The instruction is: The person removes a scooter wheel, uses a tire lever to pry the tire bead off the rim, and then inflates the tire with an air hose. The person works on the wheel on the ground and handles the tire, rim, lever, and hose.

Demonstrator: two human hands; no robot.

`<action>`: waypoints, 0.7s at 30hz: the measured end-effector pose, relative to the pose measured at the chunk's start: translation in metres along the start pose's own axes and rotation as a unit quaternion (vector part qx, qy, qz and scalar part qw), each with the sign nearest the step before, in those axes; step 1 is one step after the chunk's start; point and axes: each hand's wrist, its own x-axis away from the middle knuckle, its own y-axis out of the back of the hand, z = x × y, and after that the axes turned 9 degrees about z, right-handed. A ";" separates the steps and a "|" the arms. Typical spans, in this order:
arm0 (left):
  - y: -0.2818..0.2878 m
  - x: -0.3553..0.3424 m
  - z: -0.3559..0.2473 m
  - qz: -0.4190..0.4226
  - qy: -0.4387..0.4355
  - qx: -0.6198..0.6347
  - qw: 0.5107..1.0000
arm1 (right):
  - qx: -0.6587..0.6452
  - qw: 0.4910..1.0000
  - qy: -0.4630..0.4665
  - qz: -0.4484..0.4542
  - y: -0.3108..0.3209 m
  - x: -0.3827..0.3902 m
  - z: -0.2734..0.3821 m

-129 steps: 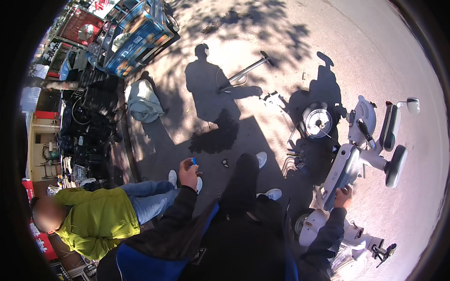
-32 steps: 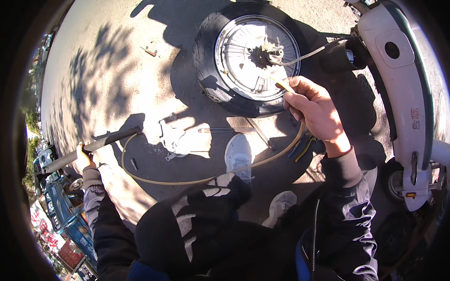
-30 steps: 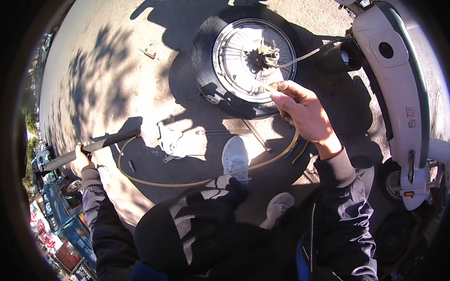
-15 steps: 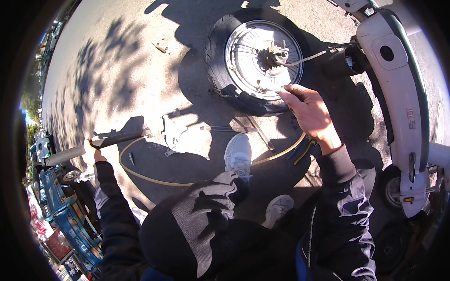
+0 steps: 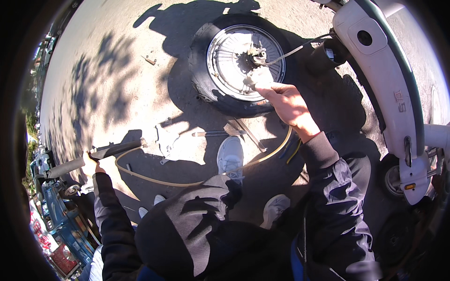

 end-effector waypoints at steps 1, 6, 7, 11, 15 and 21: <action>0.002 -0.001 -0.001 0.004 -0.005 -0.003 1.000 | 0.005 1.000 -0.005 0.010 0.003 0.002 -0.001; 0.009 -0.009 -0.007 0.030 -0.010 0.005 0.999 | -0.047 0.998 -0.049 0.004 0.003 0.010 0.003; 0.009 -0.010 -0.008 0.036 -0.008 0.008 0.999 | -0.072 0.996 -0.042 -0.010 0.001 0.013 0.004; 0.010 -0.004 -0.008 0.072 0.010 0.096 0.993 | -0.034 0.998 -0.056 -0.025 0.002 0.019 0.011; 0.009 0.005 -0.010 0.079 0.077 0.133 0.985 | -0.041 0.998 -0.043 -0.021 0.008 0.018 0.010; 0.017 -0.004 -0.010 0.153 0.123 0.127 0.972 | -0.108 0.993 -0.033 0.010 0.007 0.015 0.001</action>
